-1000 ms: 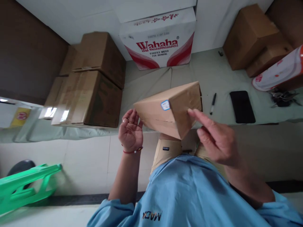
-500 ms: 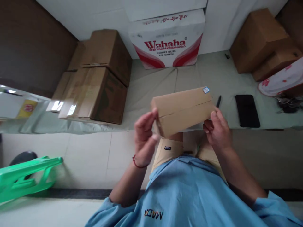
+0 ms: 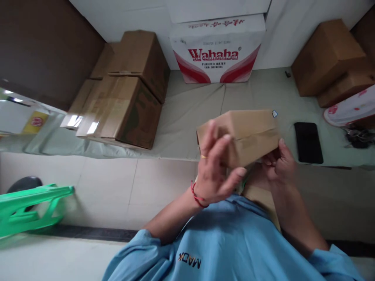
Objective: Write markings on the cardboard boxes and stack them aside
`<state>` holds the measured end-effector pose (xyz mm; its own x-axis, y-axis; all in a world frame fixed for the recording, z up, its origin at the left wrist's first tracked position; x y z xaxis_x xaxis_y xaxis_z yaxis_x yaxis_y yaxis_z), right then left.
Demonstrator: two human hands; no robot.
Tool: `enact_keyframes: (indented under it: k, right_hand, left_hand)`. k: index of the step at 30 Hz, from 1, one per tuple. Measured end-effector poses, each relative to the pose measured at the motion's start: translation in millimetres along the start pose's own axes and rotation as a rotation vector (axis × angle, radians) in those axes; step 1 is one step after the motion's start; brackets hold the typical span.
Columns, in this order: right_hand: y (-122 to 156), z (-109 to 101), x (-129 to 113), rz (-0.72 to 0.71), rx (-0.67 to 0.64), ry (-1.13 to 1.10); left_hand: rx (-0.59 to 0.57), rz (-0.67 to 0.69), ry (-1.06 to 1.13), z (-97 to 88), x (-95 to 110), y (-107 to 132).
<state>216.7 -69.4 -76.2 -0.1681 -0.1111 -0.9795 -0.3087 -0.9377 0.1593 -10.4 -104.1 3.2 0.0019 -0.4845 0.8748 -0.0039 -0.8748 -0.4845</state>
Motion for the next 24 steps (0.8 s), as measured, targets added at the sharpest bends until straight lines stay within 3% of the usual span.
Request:
enact_keyframes:
  k: [3, 6, 10, 12, 14, 16, 18, 21, 24]
  right_hand:
    - [6.0, 11.7, -4.4, -0.029, 0.008, 0.010]
    - [1.2, 23.1, -17.8, -0.184, -0.057, 0.193]
    - [-22.9, 32.3, -58.3, -0.490, -0.189, 0.463]
    - [-36.1, 35.5, -83.2, -0.676, -0.256, 0.549]
    - [-45.2, 38.1, -102.7, -0.816, -0.333, 0.598]
    - [-47.5, 40.2, -112.0, -0.873, -0.450, 0.615]
    - [-42.7, 41.0, -110.3, -0.853, -0.586, 0.606]
    - [-28.8, 37.6, -94.5, -0.780, -0.623, 0.568]
    - [-17.9, 28.9, -75.7, -0.692, -0.446, 0.508]
  left_hand:
    - [0.222, -0.170, 0.083, -15.6, -18.2, 16.1]
    - [0.266, -0.261, 0.216, -23.1, -33.3, 35.1]
    - [0.293, -0.302, 0.327, -26.7, -42.4, 63.3]
    - [0.177, -0.358, 0.361, -25.6, -46.4, 77.9]
    - [-0.067, -0.440, 0.328, -22.8, -51.8, 91.5]
    - [-0.300, -0.493, 0.198, -21.8, -58.5, 101.5]
    - [-0.363, -0.500, 0.032, -26.4, -65.8, 104.5]
    - [-0.159, -0.505, -0.115, -44.1, -73.9, 95.6]
    - [0.080, -0.491, -0.129, -65.1, -72.6, 77.2]
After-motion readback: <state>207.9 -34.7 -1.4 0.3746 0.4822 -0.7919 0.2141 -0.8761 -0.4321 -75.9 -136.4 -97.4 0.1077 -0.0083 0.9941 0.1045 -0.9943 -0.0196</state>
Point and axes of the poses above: each hand's wrist, its own y-axis away from the middle knuckle, its own z-axis out of the palm, x = y × z, the point moved 2 cm from there along -y, towards the middle knuckle, and after that the axes turned 9 degrees about y, right-handed, at the moved point
